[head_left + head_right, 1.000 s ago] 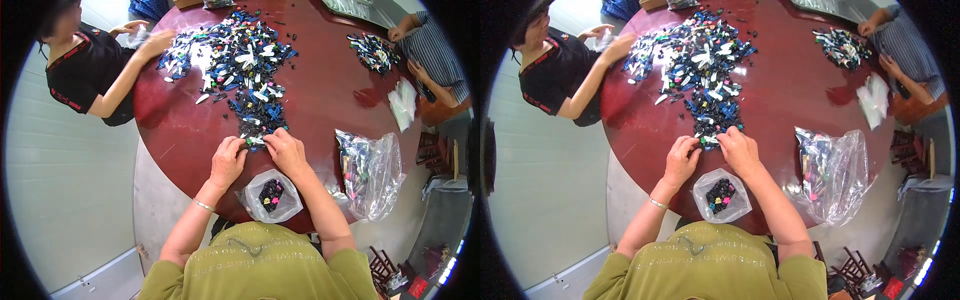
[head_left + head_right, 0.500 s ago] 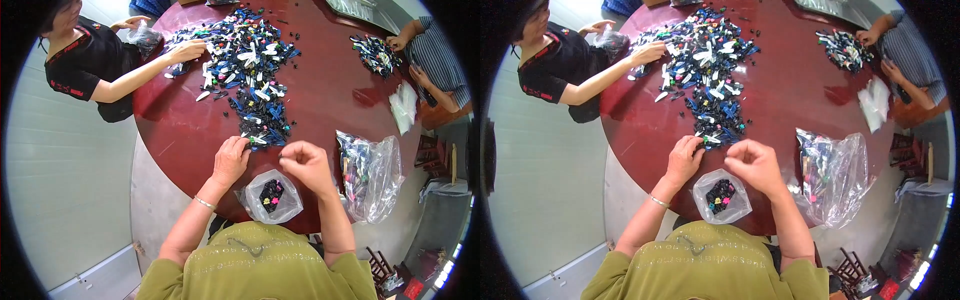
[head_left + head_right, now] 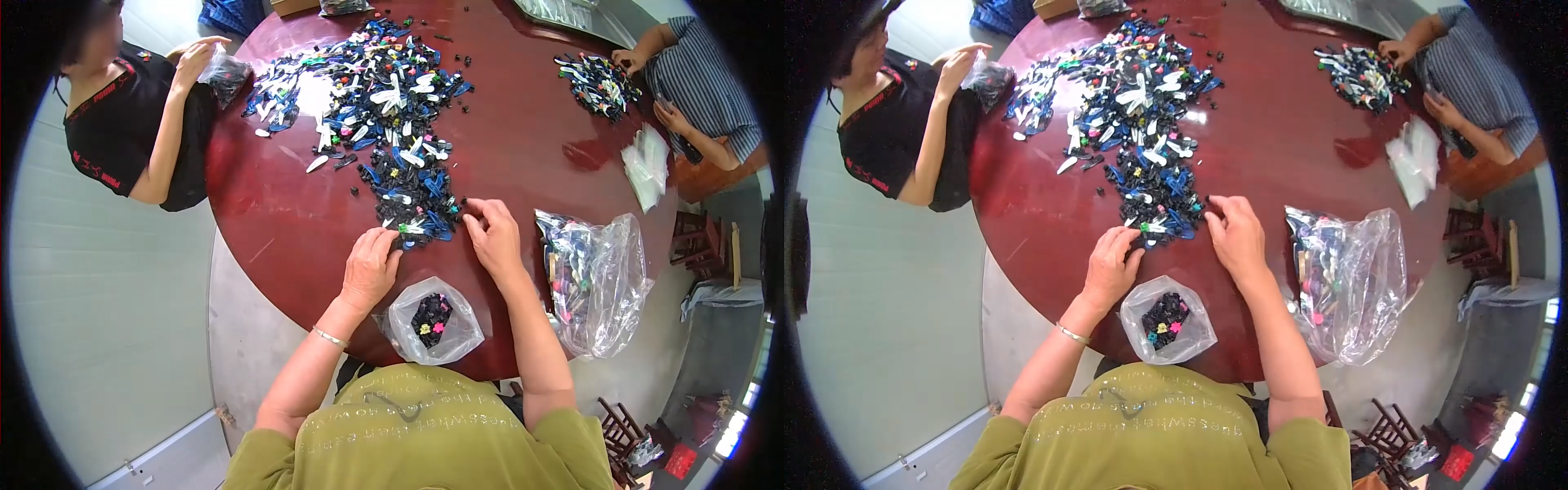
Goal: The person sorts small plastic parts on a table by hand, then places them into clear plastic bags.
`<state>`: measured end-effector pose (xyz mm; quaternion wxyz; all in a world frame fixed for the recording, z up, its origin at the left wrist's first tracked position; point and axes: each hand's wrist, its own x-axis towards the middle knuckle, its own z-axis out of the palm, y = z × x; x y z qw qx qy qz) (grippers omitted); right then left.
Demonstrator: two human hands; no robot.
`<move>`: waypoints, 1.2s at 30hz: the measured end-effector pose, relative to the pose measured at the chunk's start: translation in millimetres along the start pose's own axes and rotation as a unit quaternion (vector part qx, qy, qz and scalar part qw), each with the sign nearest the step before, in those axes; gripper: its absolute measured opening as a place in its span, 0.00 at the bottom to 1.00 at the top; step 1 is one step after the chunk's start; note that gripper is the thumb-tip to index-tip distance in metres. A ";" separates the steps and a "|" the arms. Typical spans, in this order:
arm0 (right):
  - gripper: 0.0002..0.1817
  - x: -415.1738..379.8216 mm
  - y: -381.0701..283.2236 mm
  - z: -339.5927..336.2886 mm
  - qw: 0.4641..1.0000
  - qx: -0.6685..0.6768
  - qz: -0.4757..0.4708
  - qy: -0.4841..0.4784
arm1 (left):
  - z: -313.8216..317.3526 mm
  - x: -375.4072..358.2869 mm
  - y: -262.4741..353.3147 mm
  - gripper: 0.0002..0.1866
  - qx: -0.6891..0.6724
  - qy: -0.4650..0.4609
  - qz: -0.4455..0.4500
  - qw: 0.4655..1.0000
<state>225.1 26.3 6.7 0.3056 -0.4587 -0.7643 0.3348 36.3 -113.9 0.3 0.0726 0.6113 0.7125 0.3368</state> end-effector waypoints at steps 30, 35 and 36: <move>0.09 -16.1 -29.1 11.5 0.990 -0.040 -0.125 -0.050 | 15.7 -11.8 -8.7 0.21 -0.007 0.047 0.028 0.998; 0.08 -16.9 -20.5 20.7 0.986 -0.076 -0.141 -0.045 | 15.0 -11.0 -7.8 0.21 -0.009 0.050 0.027 0.998; 0.08 -17.9 -21.3 19.7 0.986 -0.070 -0.145 -0.039 | 14.5 -11.2 -7.9 0.21 -0.011 0.048 0.024 0.998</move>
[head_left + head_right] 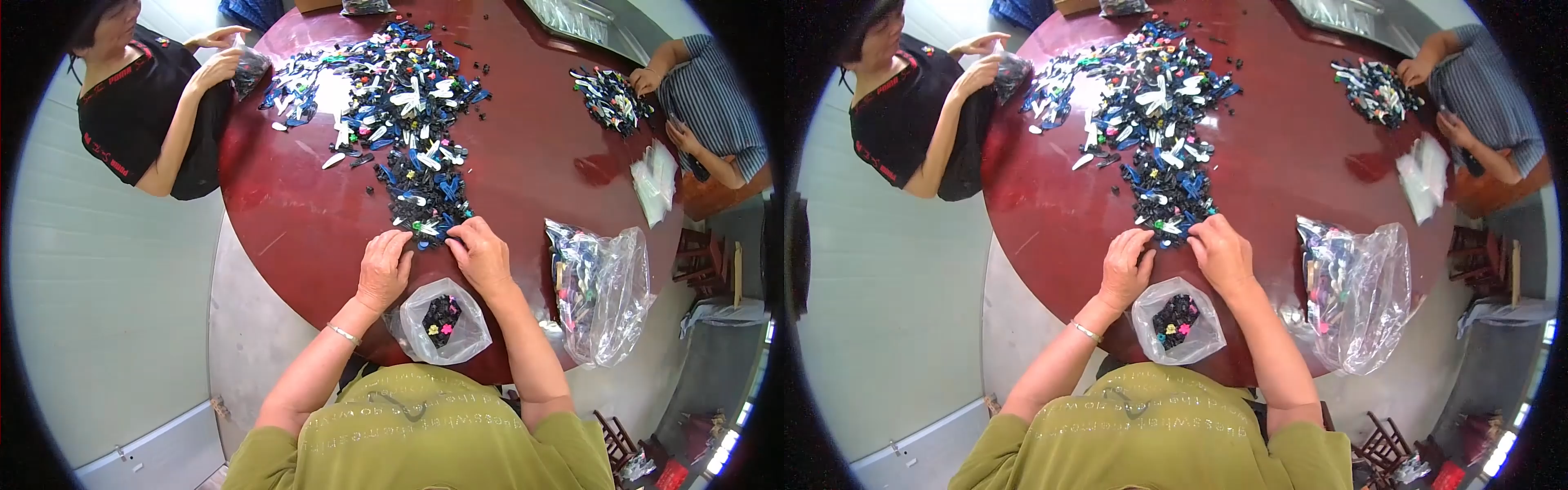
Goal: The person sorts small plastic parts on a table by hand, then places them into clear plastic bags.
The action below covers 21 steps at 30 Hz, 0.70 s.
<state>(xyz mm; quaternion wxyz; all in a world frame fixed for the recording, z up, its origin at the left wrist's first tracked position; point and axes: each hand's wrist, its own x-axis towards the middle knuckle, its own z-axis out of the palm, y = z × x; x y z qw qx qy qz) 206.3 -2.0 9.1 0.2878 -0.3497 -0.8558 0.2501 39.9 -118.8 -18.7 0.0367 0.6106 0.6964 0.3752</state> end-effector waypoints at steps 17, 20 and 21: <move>0.04 -9.7 -20.6 -40.1 0.942 0.291 0.168 -0.015 | -13.4 26.5 -14.1 0.21 -0.065 0.046 -0.167 0.983; 0.03 -24.9 3.9 -15.7 0.960 0.232 0.148 0.047 | -20.4 37.0 -32.9 0.22 -0.010 0.042 -0.148 0.988; 0.03 -29.3 6.3 -10.9 0.959 0.234 0.150 0.060 | -22.8 42.2 -37.9 0.22 0.009 0.040 -0.139 0.990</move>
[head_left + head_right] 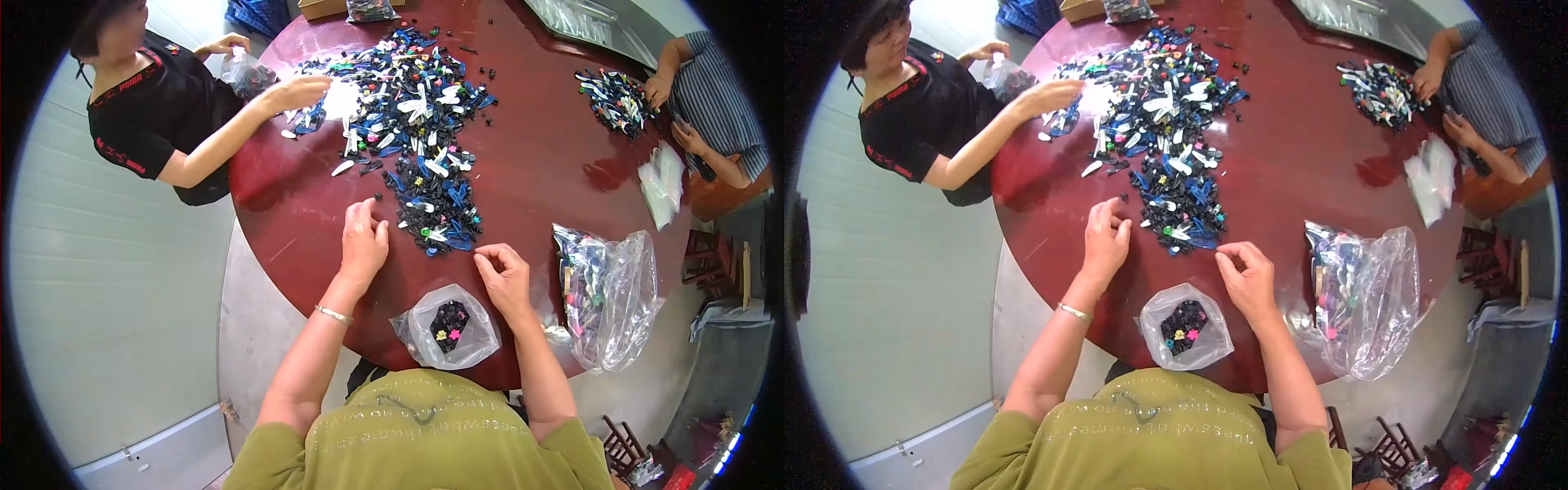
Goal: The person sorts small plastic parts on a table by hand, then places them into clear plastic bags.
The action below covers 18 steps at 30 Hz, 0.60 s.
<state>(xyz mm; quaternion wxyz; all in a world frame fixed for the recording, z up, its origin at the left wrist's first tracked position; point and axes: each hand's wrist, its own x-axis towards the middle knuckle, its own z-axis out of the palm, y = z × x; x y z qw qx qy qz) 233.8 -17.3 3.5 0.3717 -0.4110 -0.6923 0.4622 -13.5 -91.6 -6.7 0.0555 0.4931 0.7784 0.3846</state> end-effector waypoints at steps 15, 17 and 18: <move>0.14 5.1 5.7 9.7 0.996 -0.071 0.050 0.001 | 23.8 18.3 23.3 0.12 0.003 -0.086 0.042 0.995; 0.18 7.8 3.5 12.9 0.989 -0.144 0.019 -0.006 | 23.3 12.8 28.8 0.12 -0.018 -0.086 0.052 0.995; 0.19 8.9 2.0 14.8 0.983 -0.181 0.004 -0.011 | 21.8 11.6 33.0 0.12 -0.032 -0.093 0.053 0.994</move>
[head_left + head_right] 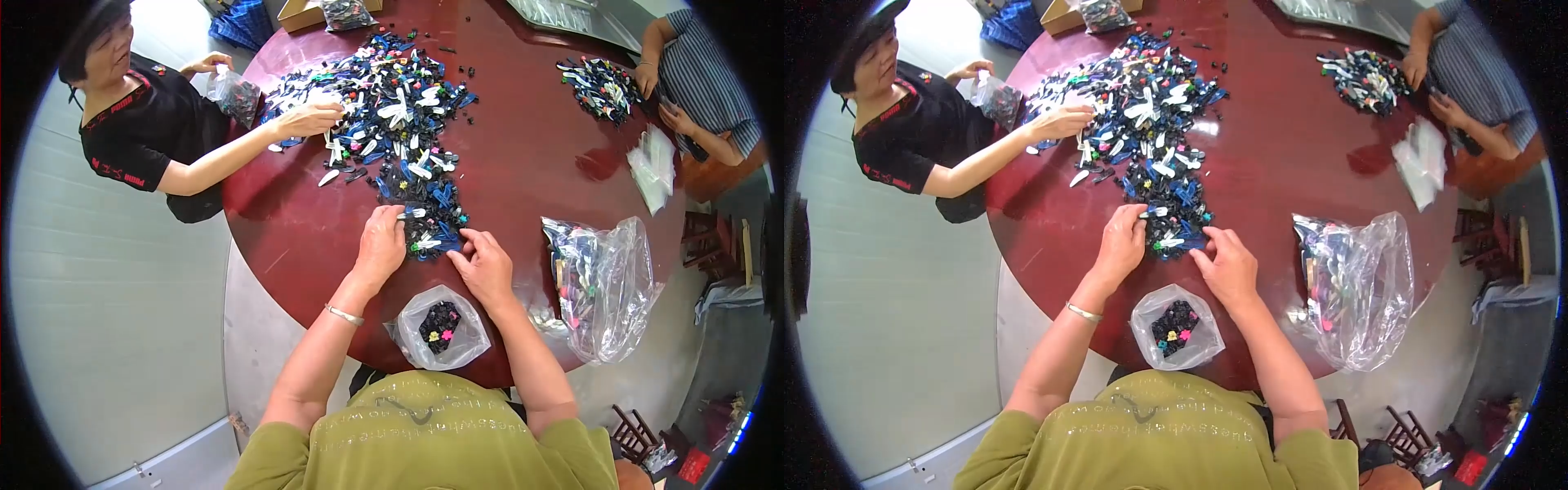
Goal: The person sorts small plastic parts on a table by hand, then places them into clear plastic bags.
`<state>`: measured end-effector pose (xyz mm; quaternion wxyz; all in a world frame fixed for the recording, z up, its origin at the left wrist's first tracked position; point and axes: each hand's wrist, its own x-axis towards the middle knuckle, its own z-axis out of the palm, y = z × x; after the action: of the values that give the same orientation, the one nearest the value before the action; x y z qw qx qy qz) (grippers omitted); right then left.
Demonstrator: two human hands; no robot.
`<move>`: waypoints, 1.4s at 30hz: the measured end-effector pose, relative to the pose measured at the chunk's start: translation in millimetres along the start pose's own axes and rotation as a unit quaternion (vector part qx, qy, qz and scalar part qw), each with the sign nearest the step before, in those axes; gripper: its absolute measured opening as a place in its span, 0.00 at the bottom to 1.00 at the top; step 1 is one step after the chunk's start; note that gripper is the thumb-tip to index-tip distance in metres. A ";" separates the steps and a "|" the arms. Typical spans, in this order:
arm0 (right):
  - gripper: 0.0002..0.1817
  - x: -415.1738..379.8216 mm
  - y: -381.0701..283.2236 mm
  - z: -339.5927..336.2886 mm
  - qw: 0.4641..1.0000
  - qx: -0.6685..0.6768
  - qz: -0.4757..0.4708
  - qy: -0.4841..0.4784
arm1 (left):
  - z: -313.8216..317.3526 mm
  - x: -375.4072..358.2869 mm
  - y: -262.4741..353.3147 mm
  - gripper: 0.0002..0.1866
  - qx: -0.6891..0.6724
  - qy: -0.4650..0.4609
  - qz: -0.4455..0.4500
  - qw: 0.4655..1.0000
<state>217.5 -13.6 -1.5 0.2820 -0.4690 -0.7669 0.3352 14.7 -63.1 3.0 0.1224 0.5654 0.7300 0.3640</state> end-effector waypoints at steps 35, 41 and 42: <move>0.07 -14.0 -5.5 3.6 0.990 0.032 -0.137 0.002 | 0.4 -45.6 17.4 0.28 0.043 -0.014 0.008 0.999; 0.08 -21.7 2.1 -18.0 0.908 0.398 0.123 -0.041 | -3.7 -59.1 14.5 0.32 0.058 0.020 0.088 0.994; 0.08 -22.1 -4.5 -27.5 0.906 0.404 0.112 -0.056 | -3.7 -60.6 13.5 0.33 0.068 0.027 0.105 0.992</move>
<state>244.5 -28.3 16.3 0.3642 -0.3781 -0.5234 0.6712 42.5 -118.8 0.5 0.0246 0.6362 0.6925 0.3392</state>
